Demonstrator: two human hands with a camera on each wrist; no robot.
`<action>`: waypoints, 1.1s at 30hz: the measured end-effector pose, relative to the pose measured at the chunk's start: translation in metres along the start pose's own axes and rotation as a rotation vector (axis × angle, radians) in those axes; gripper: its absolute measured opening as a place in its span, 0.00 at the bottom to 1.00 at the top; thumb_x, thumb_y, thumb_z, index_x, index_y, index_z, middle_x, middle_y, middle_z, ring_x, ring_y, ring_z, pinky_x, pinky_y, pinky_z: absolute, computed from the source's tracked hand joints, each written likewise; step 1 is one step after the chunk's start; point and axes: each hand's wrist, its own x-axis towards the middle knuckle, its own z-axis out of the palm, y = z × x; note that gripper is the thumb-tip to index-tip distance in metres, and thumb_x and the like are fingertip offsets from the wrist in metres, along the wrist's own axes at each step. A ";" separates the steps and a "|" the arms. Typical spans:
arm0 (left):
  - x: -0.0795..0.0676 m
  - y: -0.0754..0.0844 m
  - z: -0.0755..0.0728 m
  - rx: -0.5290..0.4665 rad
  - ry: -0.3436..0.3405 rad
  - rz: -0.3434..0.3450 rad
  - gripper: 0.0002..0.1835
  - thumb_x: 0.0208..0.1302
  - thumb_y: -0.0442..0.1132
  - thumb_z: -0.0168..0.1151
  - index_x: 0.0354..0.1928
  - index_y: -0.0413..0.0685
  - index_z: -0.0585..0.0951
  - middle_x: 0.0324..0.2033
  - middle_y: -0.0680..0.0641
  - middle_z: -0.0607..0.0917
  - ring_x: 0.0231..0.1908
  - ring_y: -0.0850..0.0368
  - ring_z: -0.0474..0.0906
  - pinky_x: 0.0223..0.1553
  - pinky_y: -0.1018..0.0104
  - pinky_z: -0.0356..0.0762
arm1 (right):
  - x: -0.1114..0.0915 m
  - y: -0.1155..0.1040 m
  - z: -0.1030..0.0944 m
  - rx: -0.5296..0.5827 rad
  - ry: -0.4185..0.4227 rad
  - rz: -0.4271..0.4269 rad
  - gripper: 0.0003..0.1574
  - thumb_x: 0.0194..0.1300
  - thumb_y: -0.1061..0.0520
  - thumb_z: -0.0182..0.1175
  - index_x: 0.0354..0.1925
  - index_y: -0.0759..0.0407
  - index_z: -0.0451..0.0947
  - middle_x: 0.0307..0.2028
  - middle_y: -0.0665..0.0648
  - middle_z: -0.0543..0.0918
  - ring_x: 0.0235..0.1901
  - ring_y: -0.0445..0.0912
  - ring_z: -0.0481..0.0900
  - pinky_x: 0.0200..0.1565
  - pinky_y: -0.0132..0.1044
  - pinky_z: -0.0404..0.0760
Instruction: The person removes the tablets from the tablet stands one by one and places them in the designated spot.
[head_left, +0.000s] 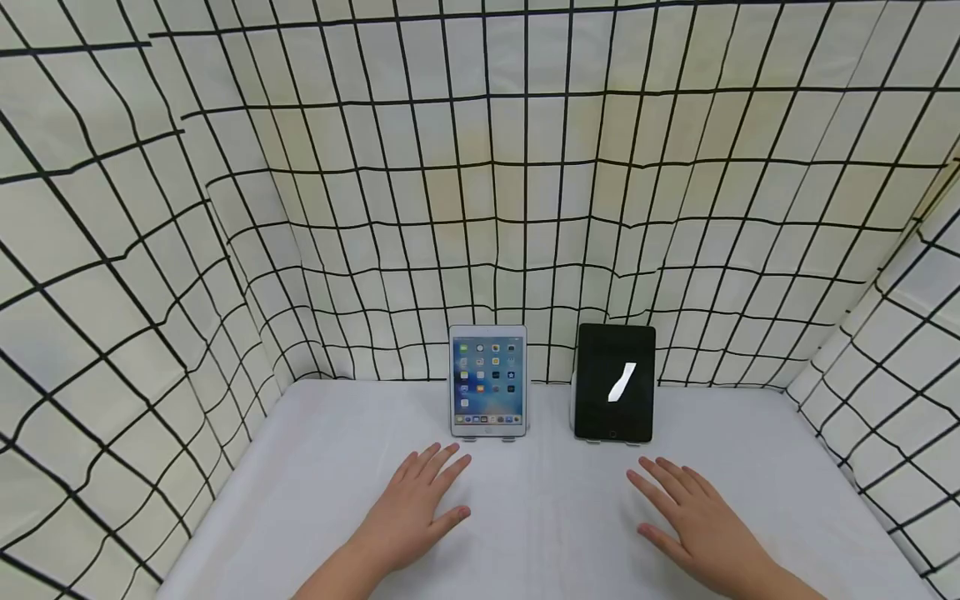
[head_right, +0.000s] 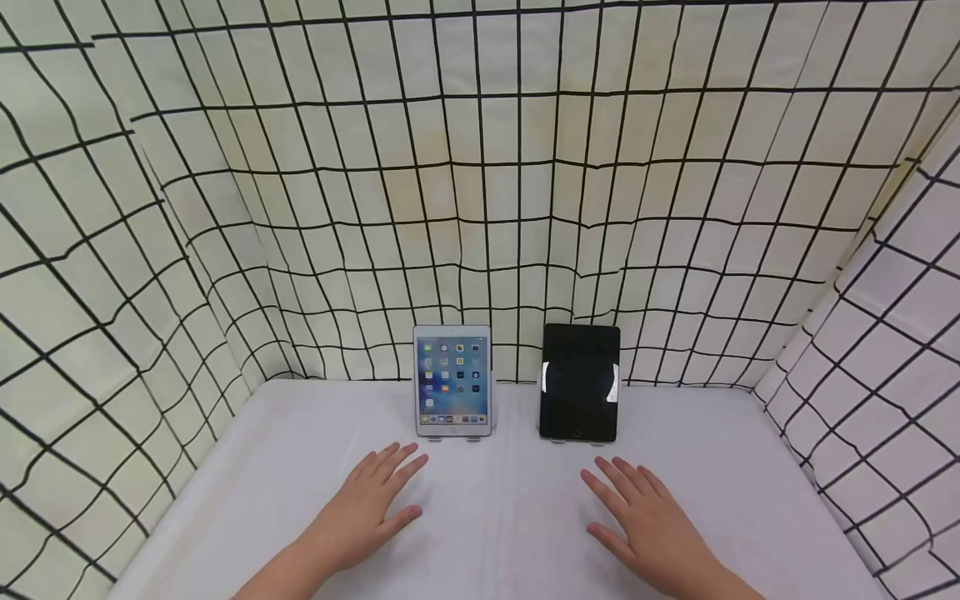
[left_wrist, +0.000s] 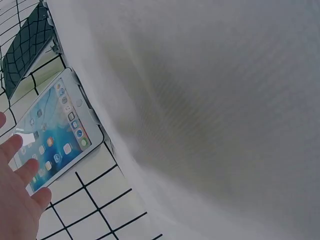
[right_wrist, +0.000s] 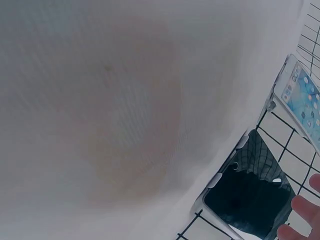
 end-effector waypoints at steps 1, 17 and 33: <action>0.000 0.000 0.000 -0.003 0.007 -0.002 0.38 0.69 0.65 0.51 0.76 0.60 0.62 0.75 0.49 0.59 0.74 0.45 0.51 0.71 0.40 0.48 | 0.001 0.000 0.000 -0.001 0.005 0.001 0.44 0.62 0.36 0.64 0.72 0.45 0.66 0.71 0.53 0.67 0.68 0.53 0.64 0.72 0.33 0.30; 0.004 -0.004 0.003 -0.054 0.081 -0.022 0.37 0.71 0.67 0.47 0.75 0.58 0.62 0.72 0.49 0.63 0.71 0.50 0.57 0.71 0.46 0.53 | 0.017 -0.006 0.004 0.083 -0.104 0.104 0.41 0.66 0.36 0.61 0.72 0.45 0.65 0.68 0.53 0.71 0.65 0.53 0.69 0.62 0.58 0.69; 0.008 -0.004 -0.002 -0.098 0.143 -0.051 0.38 0.70 0.70 0.41 0.73 0.57 0.65 0.69 0.51 0.69 0.69 0.50 0.63 0.68 0.46 0.60 | 0.033 -0.011 0.010 0.150 -0.012 0.072 0.40 0.68 0.38 0.60 0.73 0.47 0.64 0.67 0.55 0.72 0.64 0.55 0.71 0.59 0.57 0.72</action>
